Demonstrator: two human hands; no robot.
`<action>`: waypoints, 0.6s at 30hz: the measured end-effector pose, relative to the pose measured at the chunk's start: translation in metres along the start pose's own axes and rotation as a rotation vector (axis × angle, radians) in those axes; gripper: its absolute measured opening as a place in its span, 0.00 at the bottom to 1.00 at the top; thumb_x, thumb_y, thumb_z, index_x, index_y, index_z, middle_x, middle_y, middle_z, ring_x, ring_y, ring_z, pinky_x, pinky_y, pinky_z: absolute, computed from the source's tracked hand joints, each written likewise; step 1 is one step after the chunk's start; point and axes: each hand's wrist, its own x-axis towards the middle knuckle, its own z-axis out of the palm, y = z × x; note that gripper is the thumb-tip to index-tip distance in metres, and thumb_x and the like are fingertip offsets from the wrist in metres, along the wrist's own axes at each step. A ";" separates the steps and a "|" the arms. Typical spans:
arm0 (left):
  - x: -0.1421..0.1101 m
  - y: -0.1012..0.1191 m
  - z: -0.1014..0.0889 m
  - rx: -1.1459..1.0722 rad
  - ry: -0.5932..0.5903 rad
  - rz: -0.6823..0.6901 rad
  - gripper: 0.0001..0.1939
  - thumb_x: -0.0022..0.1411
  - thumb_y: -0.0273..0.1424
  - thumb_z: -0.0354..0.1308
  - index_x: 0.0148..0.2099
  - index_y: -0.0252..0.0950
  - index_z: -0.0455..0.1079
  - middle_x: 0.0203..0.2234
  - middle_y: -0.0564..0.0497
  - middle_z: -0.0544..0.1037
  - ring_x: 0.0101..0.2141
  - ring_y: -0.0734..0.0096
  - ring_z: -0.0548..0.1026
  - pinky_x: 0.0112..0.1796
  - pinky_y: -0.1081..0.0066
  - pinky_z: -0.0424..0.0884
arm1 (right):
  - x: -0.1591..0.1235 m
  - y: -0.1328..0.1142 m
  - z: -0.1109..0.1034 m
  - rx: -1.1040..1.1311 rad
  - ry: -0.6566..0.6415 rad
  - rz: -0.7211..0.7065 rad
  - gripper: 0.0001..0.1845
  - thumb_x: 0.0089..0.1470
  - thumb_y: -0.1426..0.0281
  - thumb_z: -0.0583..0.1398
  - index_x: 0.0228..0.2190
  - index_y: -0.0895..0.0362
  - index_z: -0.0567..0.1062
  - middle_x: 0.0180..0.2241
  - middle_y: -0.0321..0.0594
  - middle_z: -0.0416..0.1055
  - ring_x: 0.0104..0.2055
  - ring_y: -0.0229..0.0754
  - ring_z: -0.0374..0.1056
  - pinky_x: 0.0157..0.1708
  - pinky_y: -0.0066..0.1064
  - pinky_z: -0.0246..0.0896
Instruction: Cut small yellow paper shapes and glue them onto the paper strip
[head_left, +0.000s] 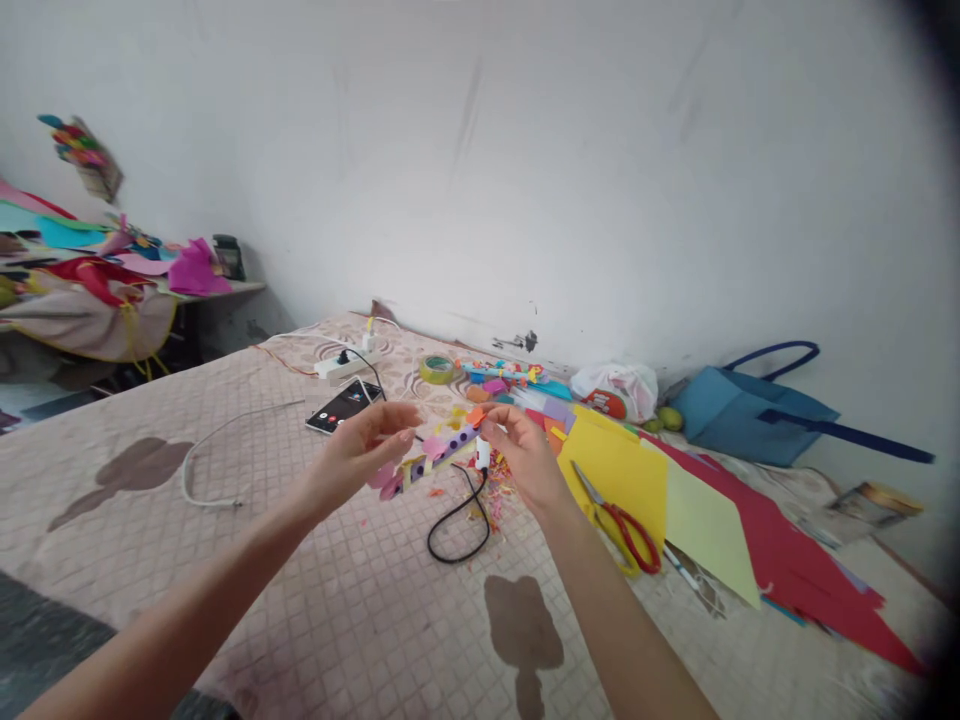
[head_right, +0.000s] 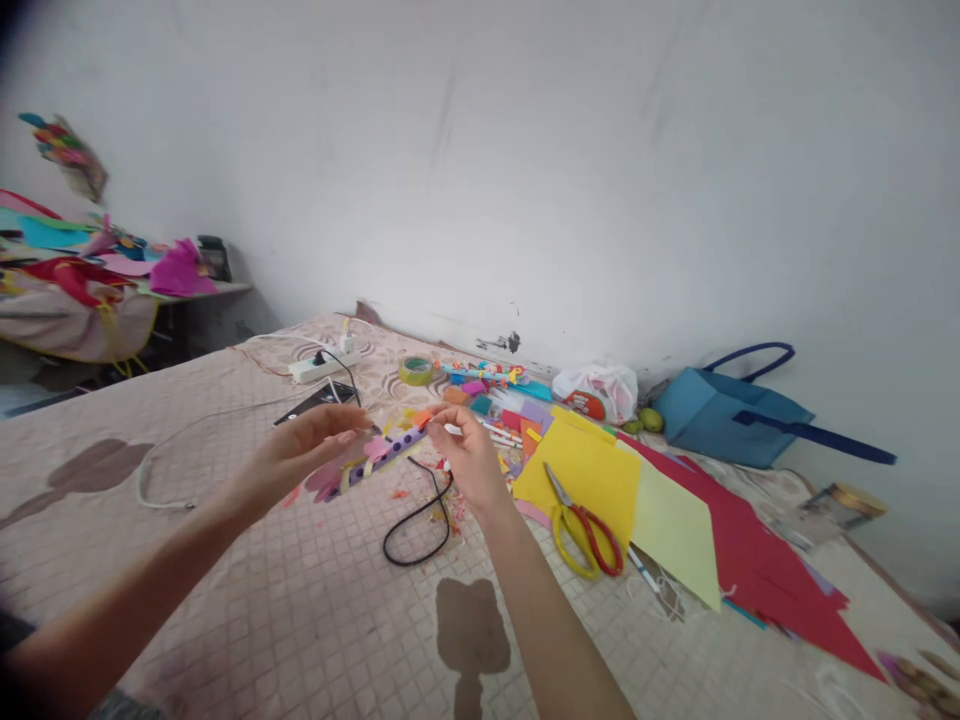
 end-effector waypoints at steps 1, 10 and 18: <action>-0.002 -0.002 -0.003 -0.046 -0.030 -0.056 0.18 0.58 0.41 0.54 0.48 0.36 0.65 0.44 0.45 0.72 0.43 0.64 0.71 0.42 0.65 0.67 | 0.000 0.001 0.001 0.017 -0.019 0.015 0.07 0.51 0.64 0.59 0.27 0.54 0.70 0.42 0.40 0.68 0.47 0.45 0.62 0.44 0.35 0.57; -0.037 -0.031 -0.010 -0.530 -0.098 -0.383 0.17 0.57 0.40 0.57 0.46 0.38 0.69 0.36 0.49 0.74 0.36 0.70 0.73 0.34 0.74 0.69 | 0.003 0.006 0.002 0.060 -0.035 0.030 0.07 0.50 0.63 0.60 0.28 0.53 0.69 0.43 0.39 0.67 0.49 0.45 0.61 0.48 0.37 0.55; -0.039 -0.022 -0.005 -0.662 -0.138 -0.443 0.14 0.57 0.32 0.58 0.47 0.36 0.69 0.35 0.48 0.75 0.36 0.70 0.75 0.37 0.72 0.70 | 0.000 0.007 0.004 0.027 -0.047 -0.034 0.07 0.51 0.63 0.59 0.28 0.53 0.69 0.41 0.39 0.69 0.47 0.44 0.63 0.47 0.38 0.56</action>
